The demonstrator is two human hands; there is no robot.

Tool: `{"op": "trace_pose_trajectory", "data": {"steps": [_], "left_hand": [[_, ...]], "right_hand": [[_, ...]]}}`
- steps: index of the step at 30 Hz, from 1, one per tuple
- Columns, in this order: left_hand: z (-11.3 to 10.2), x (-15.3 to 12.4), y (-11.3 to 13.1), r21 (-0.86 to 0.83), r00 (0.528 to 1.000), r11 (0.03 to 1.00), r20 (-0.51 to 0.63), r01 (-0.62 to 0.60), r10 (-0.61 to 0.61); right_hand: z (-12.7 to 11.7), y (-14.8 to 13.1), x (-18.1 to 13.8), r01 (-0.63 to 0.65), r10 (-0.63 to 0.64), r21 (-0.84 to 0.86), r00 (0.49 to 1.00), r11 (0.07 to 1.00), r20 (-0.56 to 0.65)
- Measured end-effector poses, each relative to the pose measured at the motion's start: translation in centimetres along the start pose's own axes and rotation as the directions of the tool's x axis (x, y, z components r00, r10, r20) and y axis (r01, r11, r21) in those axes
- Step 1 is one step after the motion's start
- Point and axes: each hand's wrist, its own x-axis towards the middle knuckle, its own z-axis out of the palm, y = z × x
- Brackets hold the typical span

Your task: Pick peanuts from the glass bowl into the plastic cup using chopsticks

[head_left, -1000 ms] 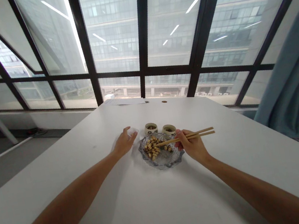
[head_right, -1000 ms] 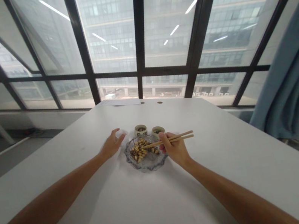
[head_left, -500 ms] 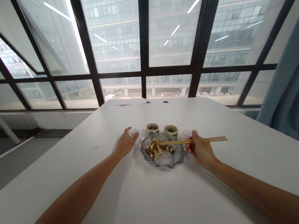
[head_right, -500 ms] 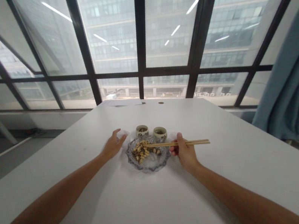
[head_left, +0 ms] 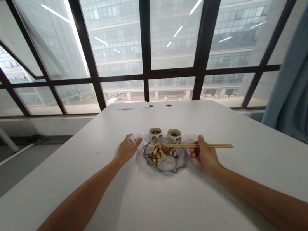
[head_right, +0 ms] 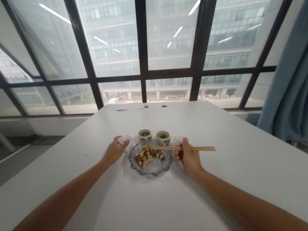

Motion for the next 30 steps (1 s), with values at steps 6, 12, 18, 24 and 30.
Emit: {"op": "trace_pose_trajectory", "data": {"steps": [6, 12, 18, 24, 30], "left_hand": [[-0.3, -0.3, 0.4, 0.003, 0.999, 0.999, -0.008, -0.038, 0.038], [0.0, -0.4, 0.2, -0.004, 0.986, 0.988, -0.059, -0.157, 0.157], [0.0, -0.6, 0.2, 0.001, 0.969, 0.972, -0.077, -0.234, 0.234], [-0.1, -0.4, 0.2, -0.009, 0.983, 0.985, -0.067, -0.173, 0.172], [-0.3, -0.4, 0.1, -0.006, 0.999, 0.999, -0.034, -0.040, 0.040]], "right_hand": [[-0.4, -0.7, -1.9, 0.448, -0.369, -0.299, 0.884, 0.843, 0.286], [-1.0, -1.4, -3.8, 0.893, -0.495, -0.207, 0.400, 0.399, 0.771], [-0.7, -2.0, -4.0, 0.815, -0.399, -0.276, 0.509, 0.510, 0.763], [-0.3, -1.5, -4.4, 0.687, -0.389, -0.337, 0.673, 0.643, 0.629], [1.0, -1.5, -4.0, 0.428, -0.357, -0.258, 0.892, 0.866, 0.278]]}}
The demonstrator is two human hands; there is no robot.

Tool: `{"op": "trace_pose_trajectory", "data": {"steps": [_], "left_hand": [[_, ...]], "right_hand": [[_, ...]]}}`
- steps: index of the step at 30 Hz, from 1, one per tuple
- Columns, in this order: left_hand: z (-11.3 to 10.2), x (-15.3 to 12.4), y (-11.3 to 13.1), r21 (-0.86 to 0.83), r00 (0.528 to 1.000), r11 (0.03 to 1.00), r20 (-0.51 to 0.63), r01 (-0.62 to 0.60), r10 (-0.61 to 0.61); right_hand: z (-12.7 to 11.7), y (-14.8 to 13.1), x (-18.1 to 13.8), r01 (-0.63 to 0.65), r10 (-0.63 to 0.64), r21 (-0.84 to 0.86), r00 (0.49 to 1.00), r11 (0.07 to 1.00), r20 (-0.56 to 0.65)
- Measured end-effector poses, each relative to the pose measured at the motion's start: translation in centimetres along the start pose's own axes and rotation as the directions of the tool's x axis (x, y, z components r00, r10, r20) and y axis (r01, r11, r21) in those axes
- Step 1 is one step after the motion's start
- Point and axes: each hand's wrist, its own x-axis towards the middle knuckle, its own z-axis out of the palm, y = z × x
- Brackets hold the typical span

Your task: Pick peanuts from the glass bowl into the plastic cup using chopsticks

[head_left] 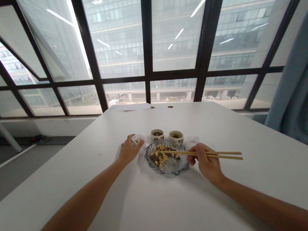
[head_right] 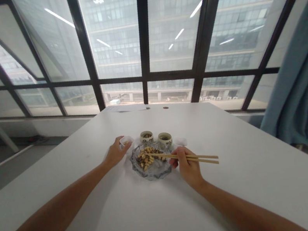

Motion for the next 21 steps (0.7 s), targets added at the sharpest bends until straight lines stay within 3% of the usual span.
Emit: {"op": "trace_pose_trajectory", "data": {"steps": [3, 6, 10, 14, 18, 21], "left_hand": [[-0.4, 0.6, 0.4, -0.019, 0.999, 0.999, -0.022, -0.029, 0.029], [-0.7, 2.0, 1.7, 0.001, 0.986, 0.988, -0.063, -0.154, 0.154], [-0.1, 4.3, 4.7, 0.099, 0.950, 0.946, 0.086, -0.309, 0.302], [1.3, 5.8, 7.1, 0.099, 0.943, 0.959, 0.234, -0.265, 0.236], [2.0, 6.2, 7.6, 0.058, 0.950, 0.979, 0.260, -0.195, 0.173], [1.8, 6.0, 7.1, 0.072, 0.946, 0.977, 0.274, -0.200, 0.173]], "right_hand": [[-0.2, -0.3, 1.2, 0.014, -0.014, 0.012, 0.999, 1.000, -0.035], [-0.4, -0.2, 3.1, 0.069, -0.070, -0.023, 0.996, 0.997, -0.062], [0.2, 0.5, 5.9, 0.117, -0.122, -0.091, 0.991, 0.989, -0.054], [1.7, 1.5, 8.1, 0.110, -0.114, -0.097, 0.993, 0.989, -0.041], [2.6, 1.7, 9.2, 0.033, -0.028, -0.091, 0.998, 0.995, 0.057], [2.1, 1.0, 9.1, 0.044, -0.040, -0.092, 0.998, 0.995, 0.045]]}}
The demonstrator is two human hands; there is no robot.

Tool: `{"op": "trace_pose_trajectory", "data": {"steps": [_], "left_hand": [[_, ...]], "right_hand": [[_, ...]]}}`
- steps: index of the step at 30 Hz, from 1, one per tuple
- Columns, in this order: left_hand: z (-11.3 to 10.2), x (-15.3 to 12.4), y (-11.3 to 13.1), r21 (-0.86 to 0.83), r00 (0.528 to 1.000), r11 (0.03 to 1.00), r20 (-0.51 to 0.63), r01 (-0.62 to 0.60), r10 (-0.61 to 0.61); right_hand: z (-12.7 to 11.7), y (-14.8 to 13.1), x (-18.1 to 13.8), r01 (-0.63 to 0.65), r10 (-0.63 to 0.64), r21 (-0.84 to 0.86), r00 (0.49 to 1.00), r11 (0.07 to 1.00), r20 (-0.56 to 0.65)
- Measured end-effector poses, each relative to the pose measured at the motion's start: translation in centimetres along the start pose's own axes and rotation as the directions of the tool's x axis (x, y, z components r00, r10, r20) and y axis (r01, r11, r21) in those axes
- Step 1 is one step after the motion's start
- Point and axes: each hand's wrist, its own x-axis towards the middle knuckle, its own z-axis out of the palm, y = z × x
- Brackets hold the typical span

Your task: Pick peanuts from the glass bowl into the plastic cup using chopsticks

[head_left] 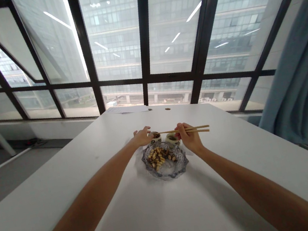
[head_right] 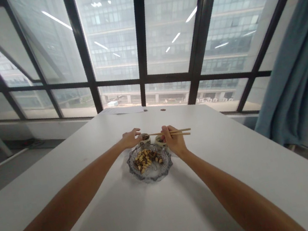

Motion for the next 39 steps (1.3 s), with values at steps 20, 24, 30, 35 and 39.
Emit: {"op": "trace_pose_trajectory", "data": {"steps": [20, 24, 30, 35, 39], "left_hand": [[0.7, -6.7, -6.7, -0.195, 0.955, 0.971, -0.234, 0.137, -0.182], [0.8, -6.8, -6.7, -0.172, 0.960, 0.974, -0.211, 0.146, -0.181], [0.8, -6.8, -6.9, -0.166, 0.962, 0.979, -0.223, 0.119, -0.155], [0.7, -6.9, -6.8, -0.173, 0.964, 0.978, -0.213, 0.120, -0.156], [0.7, -6.9, -6.8, -0.184, 0.966, 0.975, -0.199, 0.126, -0.163]], "right_hand": [[-2.4, -1.2, -4.3, -0.002, 0.034, -0.123, 0.966, 0.992, 0.256], [-2.7, -1.4, -4.0, -0.021, 0.036, -0.084, 0.983, 0.996, 0.180], [-3.8, -3.5, -3.2, 0.032, 0.025, -0.223, 0.969, 0.974, 0.246], [-5.1, -5.0, -2.5, 0.087, 0.053, -0.339, 0.923, 0.937, 0.381], [-5.8, -5.3, -2.2, 0.126, 0.083, -0.396, 0.879, 0.909, 0.470]]}}
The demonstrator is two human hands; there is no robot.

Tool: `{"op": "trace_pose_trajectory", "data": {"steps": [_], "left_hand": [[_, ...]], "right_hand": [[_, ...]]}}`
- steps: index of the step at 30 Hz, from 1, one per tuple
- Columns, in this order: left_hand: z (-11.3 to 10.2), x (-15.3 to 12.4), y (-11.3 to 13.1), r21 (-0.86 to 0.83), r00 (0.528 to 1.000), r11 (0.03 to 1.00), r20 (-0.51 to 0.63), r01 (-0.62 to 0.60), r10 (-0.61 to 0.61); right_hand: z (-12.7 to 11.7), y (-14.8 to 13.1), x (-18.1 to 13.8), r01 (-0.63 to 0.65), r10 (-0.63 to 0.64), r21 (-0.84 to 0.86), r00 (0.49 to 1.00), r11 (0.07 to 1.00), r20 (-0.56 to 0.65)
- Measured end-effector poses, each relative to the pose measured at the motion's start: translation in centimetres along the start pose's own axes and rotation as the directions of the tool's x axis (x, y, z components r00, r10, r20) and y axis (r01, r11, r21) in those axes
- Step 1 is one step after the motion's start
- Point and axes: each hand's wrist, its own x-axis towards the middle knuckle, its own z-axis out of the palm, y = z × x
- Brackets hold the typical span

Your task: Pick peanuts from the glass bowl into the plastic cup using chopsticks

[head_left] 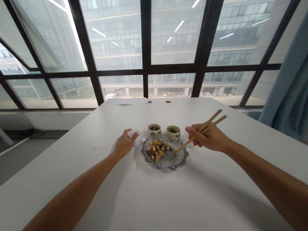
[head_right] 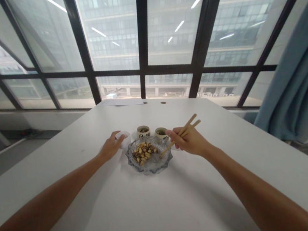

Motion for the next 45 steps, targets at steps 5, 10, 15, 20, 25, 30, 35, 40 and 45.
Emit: {"op": "trace_pose_trajectory", "data": {"steps": [5, 10, 15, 20, 25, 30, 35, 40, 45], "left_hand": [[-0.1, -0.1, 0.1, -0.015, 1.000, 1.000, 0.006, 0.005, -0.005], [0.0, -0.1, 0.2, -0.003, 1.000, 1.000, -0.004, 0.012, -0.012], [0.0, 0.0, 0.2, 0.000, 1.000, 1.000, 0.002, 0.011, -0.011], [-0.1, -0.1, 0.3, 0.004, 1.000, 1.000, 0.000, 0.003, -0.003], [0.0, -0.1, 0.2, 0.001, 1.000, 1.000, -0.013, -0.006, 0.006], [0.2, 0.0, 0.0, -0.005, 1.000, 1.000, -0.025, -0.011, 0.011], [0.0, -0.2, 0.2, 0.028, 1.000, 0.999, -0.015, -0.022, 0.022], [-0.2, -0.6, 0.6, -0.013, 0.996, 0.997, -0.040, -0.081, 0.080], [-0.3, -0.7, 0.9, -0.042, 0.979, 0.979, -0.063, -0.197, 0.195]], "right_hand": [[-0.1, 0.3, 0.1, 0.010, -0.009, -0.027, 0.998, 1.000, 0.059], [-0.5, 0.2, 0.1, 0.034, -0.026, -0.065, 0.993, 0.997, 0.119], [-0.5, -1.5, -0.3, 0.222, -0.179, -0.186, 0.958, 0.957, 0.224], [0.5, -3.1, -0.8, 0.411, -0.343, -0.287, 0.903, 0.866, 0.258], [0.6, -2.8, -0.7, 0.373, -0.326, -0.259, 0.923, 0.891, 0.205], [1.3, -0.3, 0.1, 0.035, -0.021, 0.062, 0.978, 0.997, -0.210], [3.6, 2.7, 1.1, -0.035, 0.264, 0.499, 0.880, 0.866, -0.395], [5.5, 4.1, 1.3, -0.029, 0.405, 0.714, 0.839, 0.700, -0.363], [5.8, 3.0, 0.7, 0.033, 0.305, 0.635, 0.858, 0.772, -0.415]]}}
